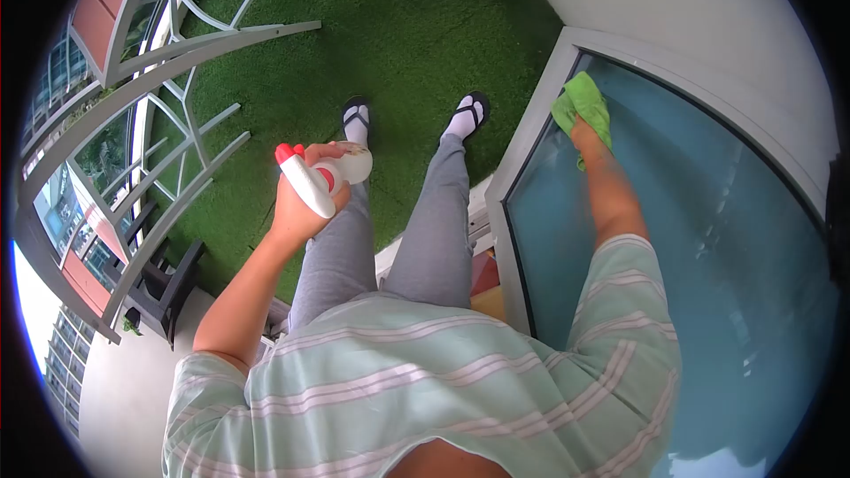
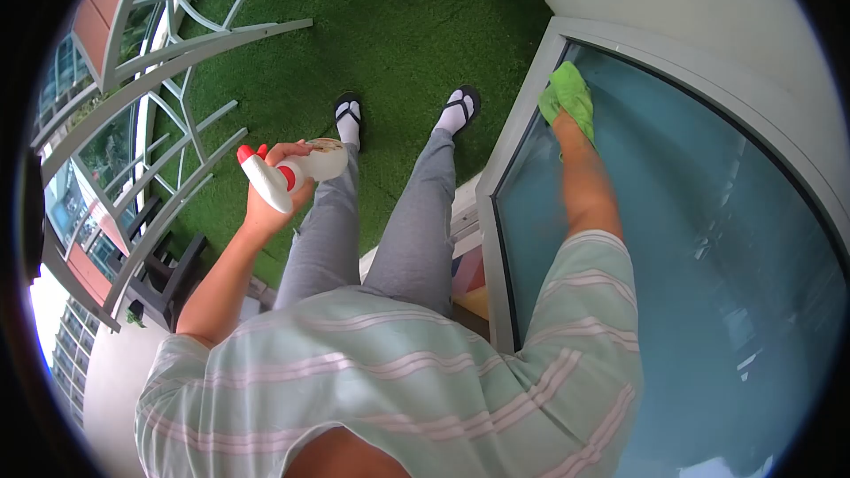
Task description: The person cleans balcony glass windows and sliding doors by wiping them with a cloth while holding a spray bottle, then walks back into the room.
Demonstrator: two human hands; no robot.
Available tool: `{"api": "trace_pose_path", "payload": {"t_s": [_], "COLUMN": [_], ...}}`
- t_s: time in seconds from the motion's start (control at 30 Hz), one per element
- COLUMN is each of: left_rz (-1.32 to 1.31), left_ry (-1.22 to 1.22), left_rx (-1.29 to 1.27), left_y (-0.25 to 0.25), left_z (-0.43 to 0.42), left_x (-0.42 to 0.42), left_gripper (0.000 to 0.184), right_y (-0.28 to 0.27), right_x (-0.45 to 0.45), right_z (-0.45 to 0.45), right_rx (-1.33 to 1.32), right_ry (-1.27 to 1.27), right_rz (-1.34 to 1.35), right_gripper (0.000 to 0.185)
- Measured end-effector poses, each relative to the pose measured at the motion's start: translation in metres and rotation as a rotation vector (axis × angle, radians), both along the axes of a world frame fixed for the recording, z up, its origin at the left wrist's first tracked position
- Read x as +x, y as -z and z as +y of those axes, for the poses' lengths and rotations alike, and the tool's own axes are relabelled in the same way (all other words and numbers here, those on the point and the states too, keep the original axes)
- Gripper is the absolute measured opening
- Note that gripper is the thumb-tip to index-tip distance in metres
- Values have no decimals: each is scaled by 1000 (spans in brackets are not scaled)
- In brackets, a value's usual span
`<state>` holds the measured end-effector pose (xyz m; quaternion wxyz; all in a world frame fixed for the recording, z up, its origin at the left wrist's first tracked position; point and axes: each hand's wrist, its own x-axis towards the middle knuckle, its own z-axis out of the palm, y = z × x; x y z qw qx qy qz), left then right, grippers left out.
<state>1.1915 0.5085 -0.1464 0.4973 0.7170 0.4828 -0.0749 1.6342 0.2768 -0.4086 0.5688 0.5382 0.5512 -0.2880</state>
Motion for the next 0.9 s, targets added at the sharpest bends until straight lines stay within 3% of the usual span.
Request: {"api": "trace_pose_path", "payload": {"t_s": [0.1,0.17,0.3,0.37,0.47,0.53,0.67,0.7,0.8,0.83,0.87,0.9], "left_rz": [38,-11,15,-51,-21,-24,-14,-12,30,52,-72,-68], "left_ry": [6,-76,8,-36,-97,-130,-96,-69,-2,27,-124,-104], "left_rx": [81,56,72,-7,-103,-135,-91,-66,17,52,-34,-11], "left_y": [19,40,51,50,47,49,46,44,32,29,34,35], "left_z": [-3,-14,-35,-26,-25,-22,-11,-12,-8,-9,-13,-13], "left_x": [-1,-5,7,-7,-8,-10,-24,-23,-12,-10,-13,-14], "left_gripper": [40,41,43,42,39,37,36,36,35,35,35,35], "right_y": [7,28,108,71,41,36,91,92,66,50,22,20], "right_x": [18,4,-78,-156,-220,-219,-117,-73,28,39,26,16], "right_z": [67,65,-73,-124,-219,-228,-149,-98,29,52,73,66], "right_rx": [-178,-271,-138,-239,-202,-167,83,163,101,49,89,95], "right_ry": [-273,-311,-116,-122,232,408,708,952,14,-162,-127,-110], "right_rz": [-84,-70,11,58,295,385,263,161,-32,-176,-249,-254], "right_gripper": [55,54,57,64,60,55,48,50,58,55,55,56]}}
